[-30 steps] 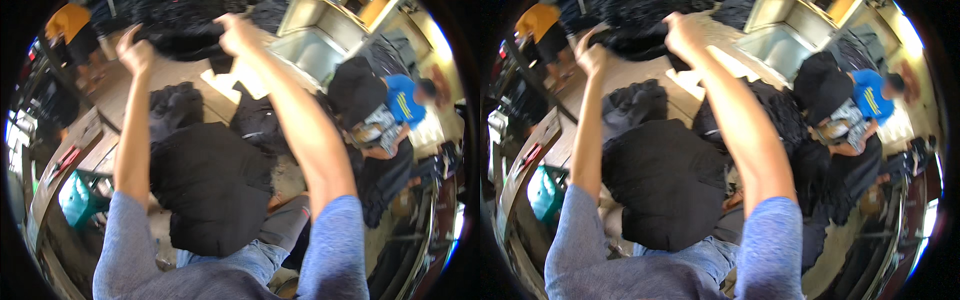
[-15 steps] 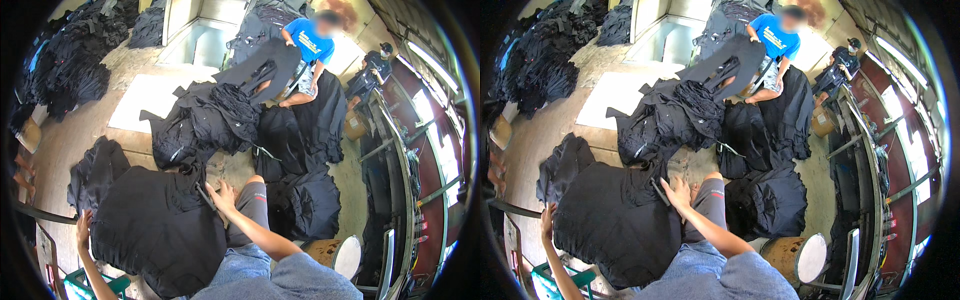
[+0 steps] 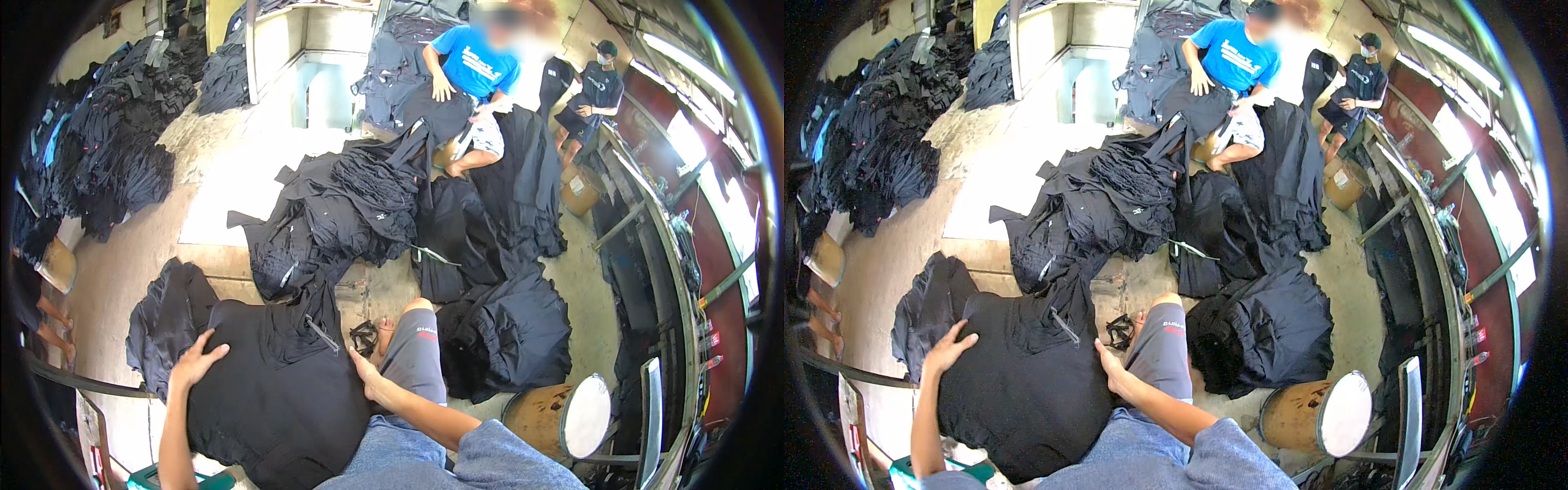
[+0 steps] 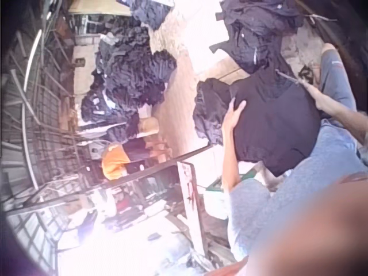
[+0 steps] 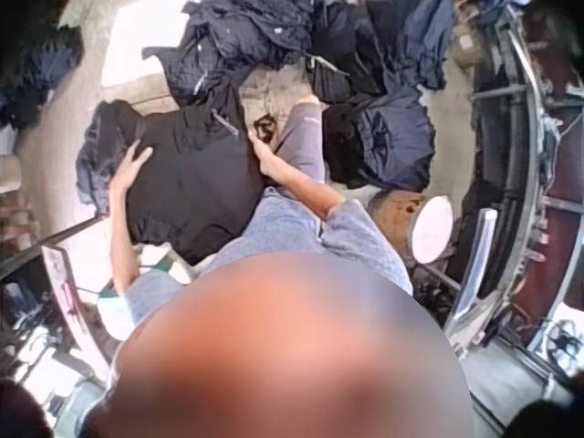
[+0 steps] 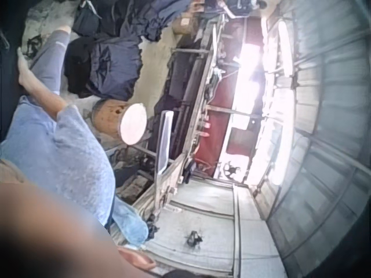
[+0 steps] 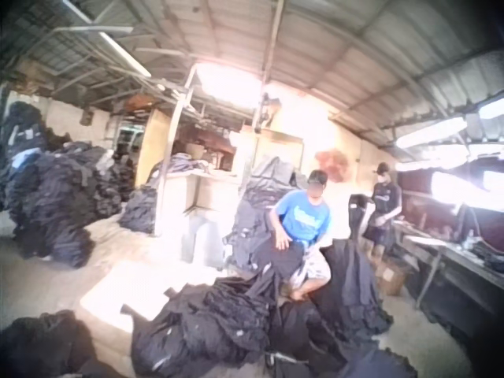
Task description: The person uses red-handled scissors to trim loose threads and excess fabric from black garments. They repeatedly pick up items, cut specific areas, and place the garments back on the pile.
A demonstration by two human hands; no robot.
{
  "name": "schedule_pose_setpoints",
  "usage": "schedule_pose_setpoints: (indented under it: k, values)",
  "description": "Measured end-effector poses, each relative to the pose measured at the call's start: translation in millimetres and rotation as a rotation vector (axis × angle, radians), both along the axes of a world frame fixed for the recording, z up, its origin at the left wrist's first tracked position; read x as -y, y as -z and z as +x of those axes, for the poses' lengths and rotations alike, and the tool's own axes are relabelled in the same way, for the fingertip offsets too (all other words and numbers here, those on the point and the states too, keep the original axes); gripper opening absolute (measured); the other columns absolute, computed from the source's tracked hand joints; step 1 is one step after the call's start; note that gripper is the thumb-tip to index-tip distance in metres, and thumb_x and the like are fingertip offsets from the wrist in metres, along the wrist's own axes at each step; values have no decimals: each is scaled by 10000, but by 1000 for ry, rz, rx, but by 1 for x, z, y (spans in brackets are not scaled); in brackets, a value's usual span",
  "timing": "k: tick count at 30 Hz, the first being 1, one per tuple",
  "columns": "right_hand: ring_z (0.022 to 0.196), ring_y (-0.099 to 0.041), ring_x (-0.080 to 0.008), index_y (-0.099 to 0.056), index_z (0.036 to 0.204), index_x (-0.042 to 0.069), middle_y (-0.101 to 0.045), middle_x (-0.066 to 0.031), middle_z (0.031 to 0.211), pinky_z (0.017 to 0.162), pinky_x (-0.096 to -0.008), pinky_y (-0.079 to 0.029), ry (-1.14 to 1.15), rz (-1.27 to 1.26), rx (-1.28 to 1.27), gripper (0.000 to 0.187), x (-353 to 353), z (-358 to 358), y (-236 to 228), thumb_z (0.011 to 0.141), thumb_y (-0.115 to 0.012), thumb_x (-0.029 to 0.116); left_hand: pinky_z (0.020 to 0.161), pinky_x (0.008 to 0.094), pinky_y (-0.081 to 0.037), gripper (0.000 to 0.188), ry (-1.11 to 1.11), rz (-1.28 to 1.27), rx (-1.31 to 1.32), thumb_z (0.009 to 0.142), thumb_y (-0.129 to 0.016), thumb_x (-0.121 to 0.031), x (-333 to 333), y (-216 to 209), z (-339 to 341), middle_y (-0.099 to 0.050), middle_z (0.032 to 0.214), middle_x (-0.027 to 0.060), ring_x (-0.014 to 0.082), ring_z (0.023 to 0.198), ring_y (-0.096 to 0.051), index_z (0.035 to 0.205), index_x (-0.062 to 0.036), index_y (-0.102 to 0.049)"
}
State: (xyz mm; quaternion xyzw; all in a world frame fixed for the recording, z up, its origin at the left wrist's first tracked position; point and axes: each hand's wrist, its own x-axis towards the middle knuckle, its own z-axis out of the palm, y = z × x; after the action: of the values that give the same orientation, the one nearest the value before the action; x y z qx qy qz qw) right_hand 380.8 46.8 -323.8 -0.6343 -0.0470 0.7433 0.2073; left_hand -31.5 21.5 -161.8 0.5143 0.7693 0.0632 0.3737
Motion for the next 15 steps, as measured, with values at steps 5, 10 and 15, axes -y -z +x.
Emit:
schedule_pose_setpoints:
  k: [5,10,15]
  values:
    - [1301,-703,-291,-689,1505,86,-735,-115,1471,1135,-494,-537,-4,-39,-27,862,-14,17,28,1029,-589,798,1323,453,-338,895,-106,141,246,1025,-680,-671,42,50,-17,-485,1725,256,397,1619,-444,1730,-171,-450]
    - [1283,-712,-298,-722,1454,106,-741,-89,1468,1139,-501,-530,-87,-114,-110,883,-39,19,49,961,-657,836,1333,444,-317,874,-116,140,222,1047,-675,-632,39,56,-23,-446,1760,229,375,1645,-403,1728,-135,-444]
    - [1165,-752,-317,-765,1306,61,-801,-138,1340,1084,-493,-564,143,10,-259,523,-67,32,14,1091,-680,529,1311,455,-358,912,-111,110,121,1027,-653,-682,36,40,-5,-504,1706,273,411,1600,-473,1740,-160,-428]
